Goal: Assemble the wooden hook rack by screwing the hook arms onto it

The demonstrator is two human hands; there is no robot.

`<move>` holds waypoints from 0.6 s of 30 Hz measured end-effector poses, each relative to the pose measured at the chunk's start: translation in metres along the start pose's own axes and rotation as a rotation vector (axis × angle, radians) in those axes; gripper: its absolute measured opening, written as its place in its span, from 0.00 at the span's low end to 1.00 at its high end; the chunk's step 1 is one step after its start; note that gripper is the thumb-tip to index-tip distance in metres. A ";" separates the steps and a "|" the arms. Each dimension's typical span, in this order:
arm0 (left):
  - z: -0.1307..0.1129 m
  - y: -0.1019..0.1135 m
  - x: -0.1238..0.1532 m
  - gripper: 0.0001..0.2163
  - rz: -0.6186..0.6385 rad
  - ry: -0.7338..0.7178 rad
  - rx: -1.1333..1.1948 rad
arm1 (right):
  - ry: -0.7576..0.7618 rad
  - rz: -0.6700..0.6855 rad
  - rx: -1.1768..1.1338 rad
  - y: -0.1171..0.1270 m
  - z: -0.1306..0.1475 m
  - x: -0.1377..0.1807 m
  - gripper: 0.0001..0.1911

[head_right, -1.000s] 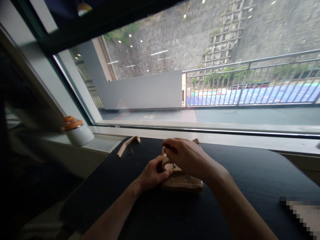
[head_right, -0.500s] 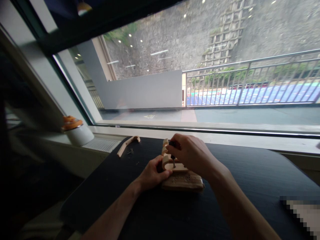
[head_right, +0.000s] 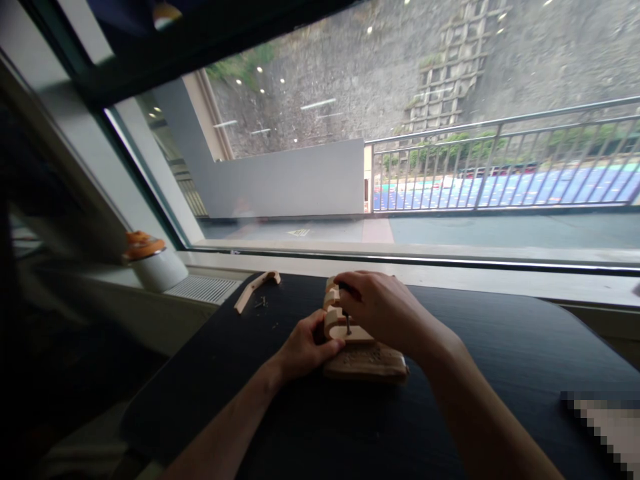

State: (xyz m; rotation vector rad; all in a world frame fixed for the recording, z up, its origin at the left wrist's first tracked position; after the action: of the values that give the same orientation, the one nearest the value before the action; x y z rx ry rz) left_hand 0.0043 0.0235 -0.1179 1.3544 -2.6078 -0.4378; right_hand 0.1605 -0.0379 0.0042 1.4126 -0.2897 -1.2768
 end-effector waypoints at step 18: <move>0.003 0.000 -0.002 0.14 -0.011 0.007 0.003 | -0.113 0.000 0.133 -0.002 -0.008 0.000 0.13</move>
State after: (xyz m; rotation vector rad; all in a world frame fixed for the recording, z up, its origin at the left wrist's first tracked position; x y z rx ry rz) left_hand 0.0048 0.0253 -0.1206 1.3689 -2.5977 -0.4297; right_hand 0.1658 -0.0327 0.0005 1.4540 -0.4582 -1.3608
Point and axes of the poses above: each hand's wrist, its own x-axis away from the middle knuckle, its own y-axis out of the back of the hand, z = x × y, the point moved 2 cm from there along -x, towards the middle knuckle, and after that the axes turned 15 degrees about y, right-handed, at the moved point
